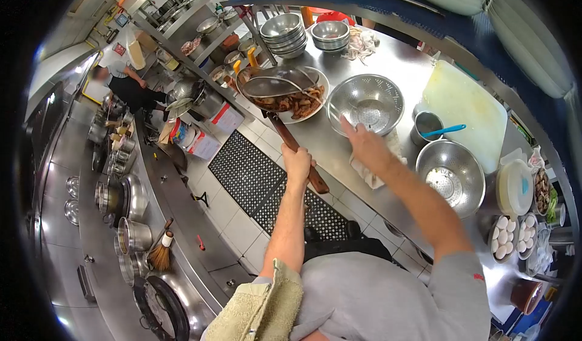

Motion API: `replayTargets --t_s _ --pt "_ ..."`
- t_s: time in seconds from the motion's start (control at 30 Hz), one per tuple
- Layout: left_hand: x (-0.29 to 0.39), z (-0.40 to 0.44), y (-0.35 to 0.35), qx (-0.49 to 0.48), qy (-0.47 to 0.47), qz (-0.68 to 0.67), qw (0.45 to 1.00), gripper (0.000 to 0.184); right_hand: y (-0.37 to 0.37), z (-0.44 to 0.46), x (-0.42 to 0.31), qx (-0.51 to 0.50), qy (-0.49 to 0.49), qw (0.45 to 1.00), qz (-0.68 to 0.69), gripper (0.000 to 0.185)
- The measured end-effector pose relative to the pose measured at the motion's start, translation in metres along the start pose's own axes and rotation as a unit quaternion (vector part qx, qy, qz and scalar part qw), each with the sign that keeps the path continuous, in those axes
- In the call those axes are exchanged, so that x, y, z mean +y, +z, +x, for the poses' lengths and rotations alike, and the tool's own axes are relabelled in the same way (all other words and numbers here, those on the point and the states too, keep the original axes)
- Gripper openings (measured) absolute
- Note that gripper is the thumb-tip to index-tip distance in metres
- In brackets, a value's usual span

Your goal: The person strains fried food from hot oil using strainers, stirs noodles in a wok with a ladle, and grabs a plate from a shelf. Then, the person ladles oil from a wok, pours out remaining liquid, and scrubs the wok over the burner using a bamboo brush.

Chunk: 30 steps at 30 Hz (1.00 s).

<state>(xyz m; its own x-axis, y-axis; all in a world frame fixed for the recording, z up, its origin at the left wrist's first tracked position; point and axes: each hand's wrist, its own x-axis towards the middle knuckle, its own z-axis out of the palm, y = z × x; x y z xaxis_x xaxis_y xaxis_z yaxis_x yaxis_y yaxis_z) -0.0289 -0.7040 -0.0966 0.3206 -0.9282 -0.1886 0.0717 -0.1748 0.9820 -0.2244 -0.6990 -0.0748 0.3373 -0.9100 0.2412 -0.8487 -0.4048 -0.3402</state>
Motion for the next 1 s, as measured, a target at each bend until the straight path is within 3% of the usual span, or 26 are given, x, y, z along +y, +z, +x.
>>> replayTargets --t_s 0.17,0.3,0.5,0.57,0.7,0.8,1.0 --pt "0.010 -0.003 0.016 0.011 -0.015 -0.053 0.998 0.022 -0.032 0.008 0.033 0.013 -0.067 0.995 -0.071 0.061" --pt "0.012 -0.004 0.012 0.008 -0.015 -0.071 0.997 0.021 -0.043 0.004 0.034 0.000 -0.063 0.994 -0.085 0.063" --pt "0.014 -0.009 -0.002 0.008 -0.004 -0.001 1.000 0.025 -0.040 0.009 0.029 -0.001 0.019 0.998 0.062 0.063" --pt "0.010 -0.004 -0.004 -0.008 0.006 0.023 1.000 0.037 -0.043 0.020 0.022 0.024 0.047 0.986 0.157 0.057" --pt "-0.006 -0.001 -0.005 -0.022 -0.005 0.069 0.997 0.040 -0.043 0.046 0.008 -0.003 0.098 0.984 0.150 0.054" --pt "-0.042 0.017 -0.004 0.028 0.118 0.119 0.985 0.027 -0.038 0.053 0.010 0.001 0.078 0.987 0.140 0.052" --pt "-0.041 0.014 -0.004 0.019 0.096 0.093 0.991 0.028 -0.035 0.055 0.038 0.009 0.069 0.976 0.204 0.051"
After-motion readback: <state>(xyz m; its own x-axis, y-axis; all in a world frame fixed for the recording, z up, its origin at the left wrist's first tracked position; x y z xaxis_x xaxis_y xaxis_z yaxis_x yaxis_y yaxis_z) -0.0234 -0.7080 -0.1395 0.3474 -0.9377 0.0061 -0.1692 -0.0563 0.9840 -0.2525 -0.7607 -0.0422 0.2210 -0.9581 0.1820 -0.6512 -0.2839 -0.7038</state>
